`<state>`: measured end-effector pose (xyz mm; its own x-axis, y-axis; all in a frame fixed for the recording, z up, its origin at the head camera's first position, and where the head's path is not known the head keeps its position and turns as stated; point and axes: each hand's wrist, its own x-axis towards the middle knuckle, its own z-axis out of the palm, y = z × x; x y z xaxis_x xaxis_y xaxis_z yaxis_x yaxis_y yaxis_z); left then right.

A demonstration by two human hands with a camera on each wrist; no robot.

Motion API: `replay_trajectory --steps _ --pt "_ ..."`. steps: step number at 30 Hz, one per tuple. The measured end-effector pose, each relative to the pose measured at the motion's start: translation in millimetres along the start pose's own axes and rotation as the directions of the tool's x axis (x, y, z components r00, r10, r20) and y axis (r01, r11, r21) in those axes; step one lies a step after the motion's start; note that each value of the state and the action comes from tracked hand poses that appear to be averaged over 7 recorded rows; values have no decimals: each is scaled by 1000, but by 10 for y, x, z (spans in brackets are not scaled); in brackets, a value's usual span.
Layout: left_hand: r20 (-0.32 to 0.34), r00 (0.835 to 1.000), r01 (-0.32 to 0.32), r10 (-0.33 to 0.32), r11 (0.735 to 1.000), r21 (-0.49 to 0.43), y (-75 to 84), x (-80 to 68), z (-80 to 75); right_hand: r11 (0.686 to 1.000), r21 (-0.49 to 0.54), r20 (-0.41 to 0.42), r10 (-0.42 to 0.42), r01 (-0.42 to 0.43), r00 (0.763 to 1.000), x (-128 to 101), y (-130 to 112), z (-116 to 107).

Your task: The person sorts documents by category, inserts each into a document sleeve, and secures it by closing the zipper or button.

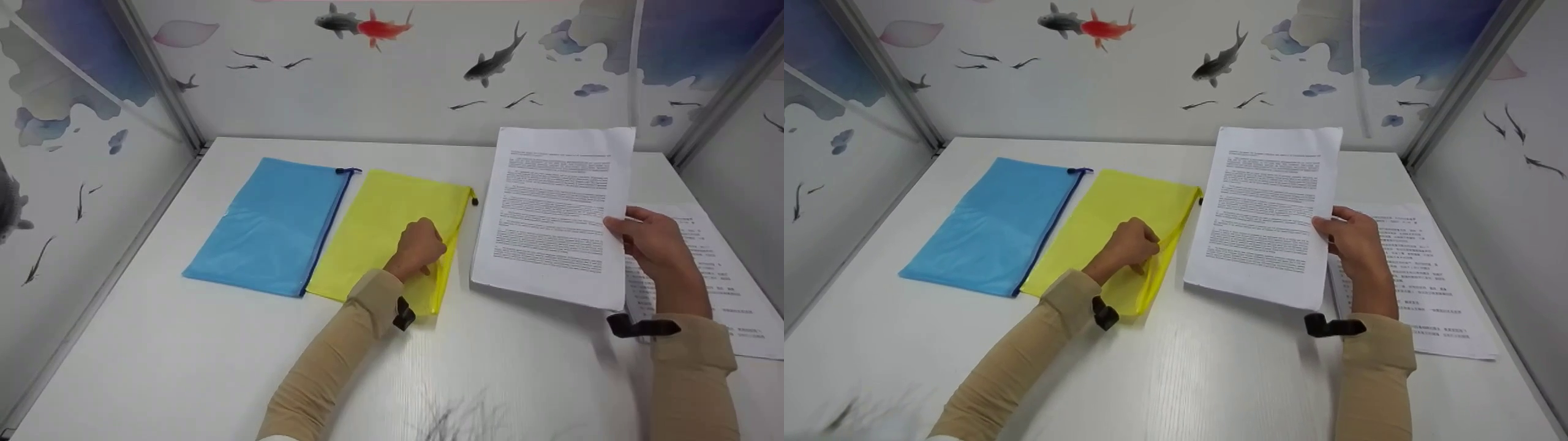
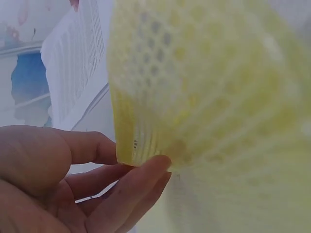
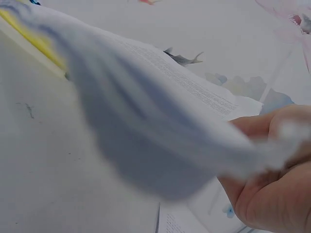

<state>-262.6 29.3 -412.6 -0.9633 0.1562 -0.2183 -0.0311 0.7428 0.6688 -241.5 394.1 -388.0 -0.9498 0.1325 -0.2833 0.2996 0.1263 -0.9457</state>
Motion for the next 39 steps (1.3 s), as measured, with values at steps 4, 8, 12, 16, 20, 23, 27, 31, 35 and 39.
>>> replay_trajectory --steps 4,8,12,16,20,23,27,31,35,39 --pt "24 1000 5 -2 992 -127 -67 -4 -48 1000 -16 5 -3 3 1000 2 -33 32" --pt "64 998 17 -3 974 -225 -123 -1 -95 998 -66 15 -11 12 1000 0 -56 52" --pt "82 997 22 1 959 -281 -162 -4 -119 995 -98 15 -17 19 1000 -17 -59 56" --pt "70 998 18 4 950 -311 -210 2 -132 995 -97 20 -18 20 1000 -14 -62 76" --pt "32 999 6 3 953 -302 -236 8 -145 996 -88 26 -12 15 1000 -7 -59 96" --pt "9 1000 -9 13 951 -310 -235 9 -152 997 -82 33 -14 16 999 -18 -57 95" --pt "-1 1000 -15 15 936 -353 -234 14 -178 998 -52 47 -30 32 998 -40 -56 87" --pt "-14 1000 -19 15 911 -412 -241 5 -238 999 8 62 -42 42 997 -70 -65 76" --pt "-34 999 -28 14 885 -465 -260 -13 -321 998 55 75 -26 22 997 -112 -93 90" --pt "-68 998 -45 12 862 -505 -264 -25 -403 998 53 84 -24 19 996 -149 -155 121"
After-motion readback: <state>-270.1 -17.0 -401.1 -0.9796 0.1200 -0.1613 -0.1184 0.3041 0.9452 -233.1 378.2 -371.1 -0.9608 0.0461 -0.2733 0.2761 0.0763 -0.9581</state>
